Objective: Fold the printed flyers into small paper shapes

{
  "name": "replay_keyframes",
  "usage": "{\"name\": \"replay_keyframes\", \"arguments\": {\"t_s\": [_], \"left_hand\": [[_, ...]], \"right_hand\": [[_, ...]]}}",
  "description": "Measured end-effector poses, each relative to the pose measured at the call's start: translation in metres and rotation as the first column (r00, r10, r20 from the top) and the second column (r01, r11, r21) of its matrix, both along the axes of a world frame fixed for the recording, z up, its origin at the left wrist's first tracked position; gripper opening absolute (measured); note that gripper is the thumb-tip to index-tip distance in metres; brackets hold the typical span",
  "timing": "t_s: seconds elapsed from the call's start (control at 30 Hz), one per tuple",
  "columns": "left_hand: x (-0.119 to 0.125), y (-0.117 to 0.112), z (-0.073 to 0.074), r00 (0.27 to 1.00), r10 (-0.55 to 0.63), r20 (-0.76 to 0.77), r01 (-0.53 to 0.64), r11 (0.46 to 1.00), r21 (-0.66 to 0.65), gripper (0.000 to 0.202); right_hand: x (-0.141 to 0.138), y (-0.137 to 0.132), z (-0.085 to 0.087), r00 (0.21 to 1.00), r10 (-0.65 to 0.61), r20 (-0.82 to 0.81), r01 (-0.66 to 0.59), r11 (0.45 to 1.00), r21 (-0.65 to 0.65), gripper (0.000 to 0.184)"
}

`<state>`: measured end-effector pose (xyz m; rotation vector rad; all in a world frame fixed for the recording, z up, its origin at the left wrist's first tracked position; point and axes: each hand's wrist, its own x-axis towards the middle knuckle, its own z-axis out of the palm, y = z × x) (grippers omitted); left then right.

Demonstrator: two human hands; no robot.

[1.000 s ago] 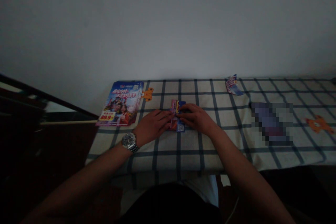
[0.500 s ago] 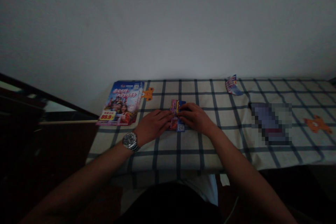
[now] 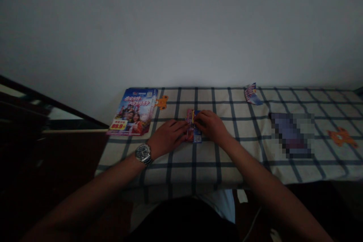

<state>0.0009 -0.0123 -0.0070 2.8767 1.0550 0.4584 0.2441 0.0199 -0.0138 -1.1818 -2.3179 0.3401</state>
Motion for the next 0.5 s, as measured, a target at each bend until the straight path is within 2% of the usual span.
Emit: {"name": "replay_keyframes", "arguments": {"t_s": [0.5], "left_hand": [[0.0030, -0.0019, 0.0006, 0.999, 0.017, 0.042, -0.016, 1.000, -0.018, 0.042]], "right_hand": [[-0.0103, -0.0052, 0.0049, 0.985, -0.100, 0.137, 0.084, 0.990, 0.113, 0.001]]}}
